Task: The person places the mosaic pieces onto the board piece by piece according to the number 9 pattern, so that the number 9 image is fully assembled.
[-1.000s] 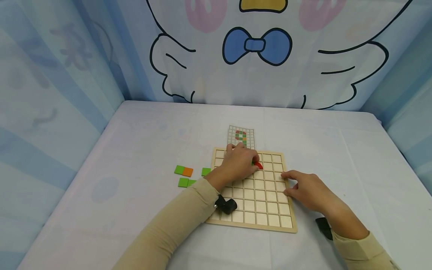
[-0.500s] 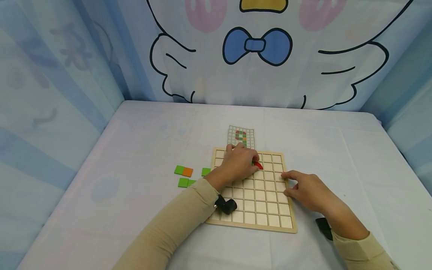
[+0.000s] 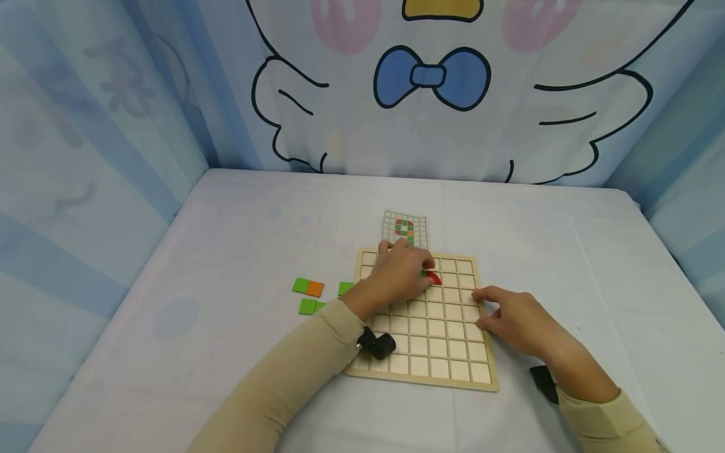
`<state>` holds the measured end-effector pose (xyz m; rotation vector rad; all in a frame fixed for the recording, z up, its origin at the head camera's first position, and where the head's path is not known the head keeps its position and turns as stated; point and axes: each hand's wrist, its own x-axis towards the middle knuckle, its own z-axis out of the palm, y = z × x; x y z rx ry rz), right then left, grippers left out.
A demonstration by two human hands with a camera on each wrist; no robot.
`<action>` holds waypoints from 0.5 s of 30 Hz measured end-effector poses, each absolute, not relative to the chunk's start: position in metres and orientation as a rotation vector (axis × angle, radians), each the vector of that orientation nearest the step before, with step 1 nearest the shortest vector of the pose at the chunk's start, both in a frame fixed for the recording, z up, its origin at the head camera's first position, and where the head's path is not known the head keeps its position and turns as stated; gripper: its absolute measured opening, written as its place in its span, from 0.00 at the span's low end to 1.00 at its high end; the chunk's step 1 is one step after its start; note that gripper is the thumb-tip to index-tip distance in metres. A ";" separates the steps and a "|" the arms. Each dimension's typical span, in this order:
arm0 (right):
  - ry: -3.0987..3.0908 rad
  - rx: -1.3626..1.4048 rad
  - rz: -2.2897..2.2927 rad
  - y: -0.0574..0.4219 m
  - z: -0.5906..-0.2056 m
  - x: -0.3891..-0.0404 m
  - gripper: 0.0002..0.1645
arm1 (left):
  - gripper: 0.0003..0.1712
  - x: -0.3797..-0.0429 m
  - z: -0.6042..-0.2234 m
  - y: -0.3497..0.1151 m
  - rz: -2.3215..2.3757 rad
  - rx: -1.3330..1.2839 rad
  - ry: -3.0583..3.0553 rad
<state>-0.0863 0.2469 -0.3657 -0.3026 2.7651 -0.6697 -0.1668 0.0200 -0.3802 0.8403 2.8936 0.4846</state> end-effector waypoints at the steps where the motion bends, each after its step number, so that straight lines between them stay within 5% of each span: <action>1: 2.766 -0.303 -0.669 0.247 -0.366 -0.086 0.29 | 0.13 -0.167 -0.379 0.019 0.496 0.837 2.889; 15: 2.769 -0.316 -0.670 0.247 -0.366 -0.085 0.29 | 0.14 -0.164 -0.367 -0.001 0.573 0.812 2.887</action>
